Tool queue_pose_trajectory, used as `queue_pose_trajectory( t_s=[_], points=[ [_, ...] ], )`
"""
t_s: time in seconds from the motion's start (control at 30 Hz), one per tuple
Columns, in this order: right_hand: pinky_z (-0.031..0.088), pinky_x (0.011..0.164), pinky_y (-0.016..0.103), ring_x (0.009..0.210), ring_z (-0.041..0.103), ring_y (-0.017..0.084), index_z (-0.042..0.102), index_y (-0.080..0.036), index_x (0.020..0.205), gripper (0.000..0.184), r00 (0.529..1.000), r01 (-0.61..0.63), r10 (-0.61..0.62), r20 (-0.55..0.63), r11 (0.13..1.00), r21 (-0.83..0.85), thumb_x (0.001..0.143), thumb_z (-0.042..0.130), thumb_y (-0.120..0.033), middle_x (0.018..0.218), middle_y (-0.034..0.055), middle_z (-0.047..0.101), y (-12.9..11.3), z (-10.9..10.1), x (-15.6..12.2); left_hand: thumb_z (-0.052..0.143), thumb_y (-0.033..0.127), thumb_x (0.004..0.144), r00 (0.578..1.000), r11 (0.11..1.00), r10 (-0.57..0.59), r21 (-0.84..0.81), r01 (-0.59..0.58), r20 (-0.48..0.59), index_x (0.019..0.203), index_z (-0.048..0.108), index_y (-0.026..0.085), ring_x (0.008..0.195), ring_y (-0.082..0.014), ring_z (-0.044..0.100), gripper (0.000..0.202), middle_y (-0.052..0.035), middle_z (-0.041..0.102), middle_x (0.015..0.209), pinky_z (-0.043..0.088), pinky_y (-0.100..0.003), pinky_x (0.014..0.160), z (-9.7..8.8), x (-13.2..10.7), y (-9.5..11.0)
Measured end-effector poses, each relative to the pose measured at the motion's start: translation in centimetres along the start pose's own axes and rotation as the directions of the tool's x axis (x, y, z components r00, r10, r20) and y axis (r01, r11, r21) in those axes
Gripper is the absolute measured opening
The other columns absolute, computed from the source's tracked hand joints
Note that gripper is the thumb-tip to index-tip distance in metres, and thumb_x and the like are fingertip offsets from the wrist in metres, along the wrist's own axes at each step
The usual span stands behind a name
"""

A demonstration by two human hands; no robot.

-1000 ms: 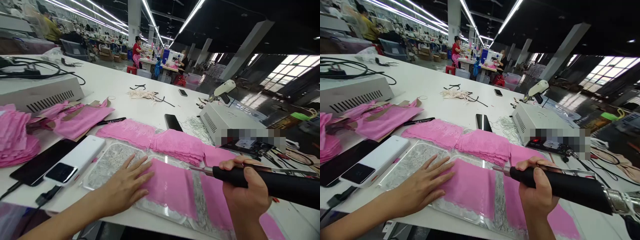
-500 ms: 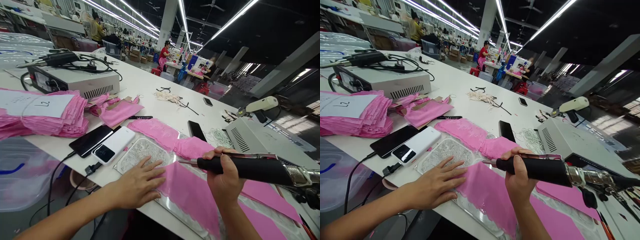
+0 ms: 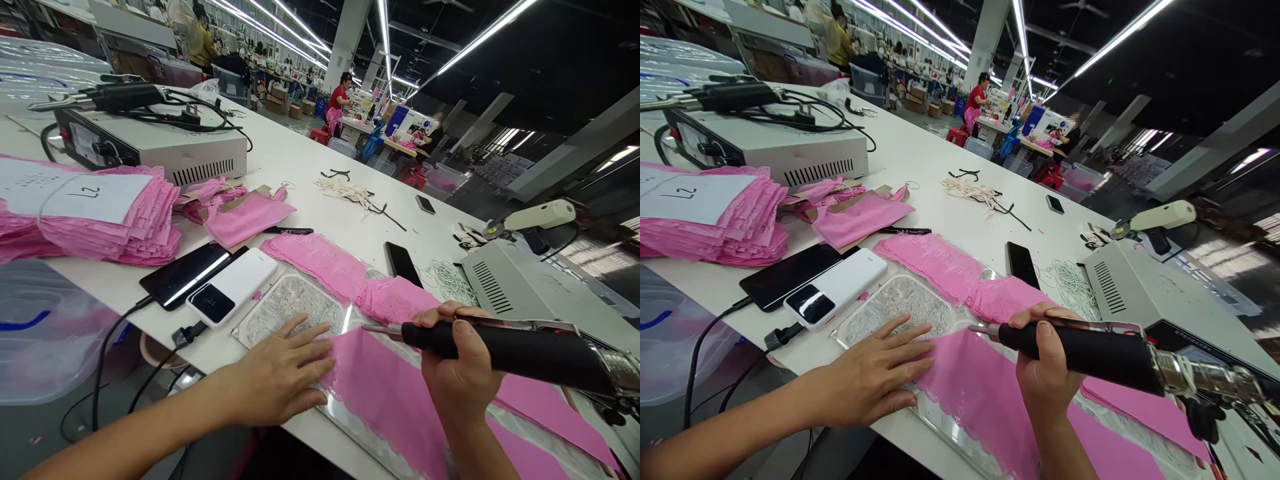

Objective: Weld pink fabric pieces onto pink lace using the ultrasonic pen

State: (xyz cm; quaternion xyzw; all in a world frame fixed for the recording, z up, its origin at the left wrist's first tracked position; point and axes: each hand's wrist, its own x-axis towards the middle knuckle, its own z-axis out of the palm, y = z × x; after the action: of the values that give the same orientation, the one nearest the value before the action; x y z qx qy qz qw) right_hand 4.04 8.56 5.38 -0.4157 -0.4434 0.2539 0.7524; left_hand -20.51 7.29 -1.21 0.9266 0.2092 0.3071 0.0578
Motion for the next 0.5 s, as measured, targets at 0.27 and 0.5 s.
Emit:
queue_pose_trajectory(
  t_s=[0.27, 0.5],
  points=[
    [0.055, 0.059, 0.034, 0.058, 0.059, 0.013, 0.057, -0.021, 0.076, 0.014, 1.0, 0.015, -0.015, 0.01, 0.999, -0.033, 0.071, 0.07, -0.025, 0.076, -0.0033, 0.057, 0.08, 0.03, -0.05, 0.05, 0.04, 0.101, 0.999, 1.0, -0.019, 0.007, 0.02, -0.034, 0.123, 0.062, 0.012, 0.136, -0.0301, 0.05, 0.037, -0.0116, 0.069, 0.125, 0.025, -0.05, 0.121, 0.32, 0.04, 0.13],
    [0.055, 0.059, 0.034, 0.056, 0.057, 0.011, 0.058, -0.02, 0.077, 0.014, 1.0, -0.017, 0.017, 0.002, 1.0, 0.018, 0.07, 0.068, -0.026, 0.077, -0.0034, 0.055, -0.51, 0.41, -0.31, 0.052, 0.038, 0.101, 0.999, 1.0, -0.02, 0.009, 0.02, -0.028, 0.125, 0.061, 0.013, 0.136, -0.029, 0.049, 0.036, -0.0112, 0.068, 0.127, 0.025, -0.049, 0.122, -0.42, -0.28, 0.12]
  ],
)
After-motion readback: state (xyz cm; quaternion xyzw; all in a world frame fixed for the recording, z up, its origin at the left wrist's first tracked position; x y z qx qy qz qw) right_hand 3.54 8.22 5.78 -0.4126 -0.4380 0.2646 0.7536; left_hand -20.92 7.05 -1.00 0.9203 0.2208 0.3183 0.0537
